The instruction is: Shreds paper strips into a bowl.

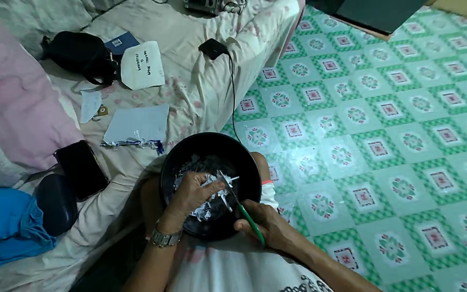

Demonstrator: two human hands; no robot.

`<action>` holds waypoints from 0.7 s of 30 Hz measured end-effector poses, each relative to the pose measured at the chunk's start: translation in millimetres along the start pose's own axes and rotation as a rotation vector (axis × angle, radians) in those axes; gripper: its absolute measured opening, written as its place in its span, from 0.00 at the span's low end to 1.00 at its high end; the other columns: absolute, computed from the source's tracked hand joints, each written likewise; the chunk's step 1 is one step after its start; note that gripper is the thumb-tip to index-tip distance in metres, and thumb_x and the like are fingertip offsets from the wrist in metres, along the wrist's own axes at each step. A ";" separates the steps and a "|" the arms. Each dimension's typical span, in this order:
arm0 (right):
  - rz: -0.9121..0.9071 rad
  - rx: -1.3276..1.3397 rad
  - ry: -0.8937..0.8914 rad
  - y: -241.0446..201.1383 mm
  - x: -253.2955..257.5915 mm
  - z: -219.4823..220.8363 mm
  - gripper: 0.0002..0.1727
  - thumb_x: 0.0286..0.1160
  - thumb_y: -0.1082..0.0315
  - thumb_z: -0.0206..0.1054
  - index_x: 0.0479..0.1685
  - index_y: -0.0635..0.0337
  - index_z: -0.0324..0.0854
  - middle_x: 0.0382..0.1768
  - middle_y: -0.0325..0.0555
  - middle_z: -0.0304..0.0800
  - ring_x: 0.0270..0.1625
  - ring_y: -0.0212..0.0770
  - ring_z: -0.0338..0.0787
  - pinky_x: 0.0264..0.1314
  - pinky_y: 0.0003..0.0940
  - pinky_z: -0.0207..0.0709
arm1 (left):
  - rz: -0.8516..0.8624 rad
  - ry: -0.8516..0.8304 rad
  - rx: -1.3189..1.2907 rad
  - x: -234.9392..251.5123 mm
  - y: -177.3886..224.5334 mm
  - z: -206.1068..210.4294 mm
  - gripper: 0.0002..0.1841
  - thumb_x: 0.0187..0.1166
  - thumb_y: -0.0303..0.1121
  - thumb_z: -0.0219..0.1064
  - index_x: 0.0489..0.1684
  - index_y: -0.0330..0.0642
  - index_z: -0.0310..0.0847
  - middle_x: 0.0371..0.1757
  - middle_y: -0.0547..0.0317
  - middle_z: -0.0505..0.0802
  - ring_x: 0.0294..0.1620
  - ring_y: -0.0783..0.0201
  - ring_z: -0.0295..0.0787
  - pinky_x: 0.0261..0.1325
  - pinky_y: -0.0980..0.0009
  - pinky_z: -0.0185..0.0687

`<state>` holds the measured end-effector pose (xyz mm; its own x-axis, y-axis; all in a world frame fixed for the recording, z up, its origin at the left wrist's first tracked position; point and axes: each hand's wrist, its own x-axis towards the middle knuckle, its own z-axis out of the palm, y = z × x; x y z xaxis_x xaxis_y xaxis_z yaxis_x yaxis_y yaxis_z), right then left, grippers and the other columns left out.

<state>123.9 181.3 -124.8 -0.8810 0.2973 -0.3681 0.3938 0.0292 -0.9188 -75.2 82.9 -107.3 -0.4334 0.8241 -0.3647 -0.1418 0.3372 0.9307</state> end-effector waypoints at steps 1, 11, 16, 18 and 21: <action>0.001 0.034 -0.001 -0.5 0.6 0.2 0.24 0.74 0.45 0.71 0.40 0.60 0.80 0.18 0.28 0.75 0.17 0.19 0.76 0.22 0.16 0.72 | -0.008 -0.006 -0.003 -0.6 0.0 0.2 0.08 0.74 0.20 0.70 0.25 0.42 0.86 0.19 0.77 0.87 0.19 0.85 0.79 0.29 0.87 0.77; 0.090 0.011 -0.189 -4.9 -4.2 -10.7 0.40 0.72 0.31 0.61 0.59 0.63 0.73 0.28 0.31 0.81 0.29 0.22 0.81 0.36 0.21 0.77 | -0.105 0.354 -0.307 6.4 5.8 1.0 0.07 0.83 0.19 0.62 0.33 0.36 0.81 0.23 0.65 0.89 0.21 0.76 0.85 0.31 0.81 0.85; 0.125 -0.040 -0.200 -8.6 -6.0 -7.7 0.38 0.75 0.36 0.62 0.62 0.65 0.73 0.32 0.37 0.82 0.32 0.27 0.83 0.39 0.25 0.79 | -0.047 0.558 -0.451 8.7 11.5 11.2 0.07 0.84 0.22 0.62 0.34 0.38 0.79 0.24 0.64 0.89 0.20 0.74 0.86 0.30 0.78 0.87; 0.124 -0.082 -0.169 -12.1 -0.4 -3.1 0.37 0.76 0.37 0.62 0.63 0.66 0.73 0.33 0.40 0.83 0.32 0.30 0.83 0.39 0.29 0.79 | -0.037 0.546 -0.458 7.1 7.6 18.3 0.07 0.85 0.22 0.62 0.34 0.37 0.80 0.23 0.65 0.89 0.21 0.73 0.87 0.31 0.78 0.88; 0.109 -0.080 -0.097 -17.0 10.3 3.0 0.33 0.78 0.42 0.63 0.62 0.67 0.74 0.32 0.41 0.83 0.31 0.31 0.84 0.39 0.30 0.80 | -0.040 0.489 -0.457 3.5 -1.3 27.6 0.08 0.85 0.22 0.62 0.33 0.38 0.81 0.22 0.66 0.88 0.20 0.75 0.84 0.30 0.80 0.85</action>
<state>107.3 181.0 -113.4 -0.8517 0.2092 -0.4805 0.5045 0.0792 -0.8598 -52.0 98.0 -110.6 -0.7579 0.4780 -0.4440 -0.4820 0.0483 0.8748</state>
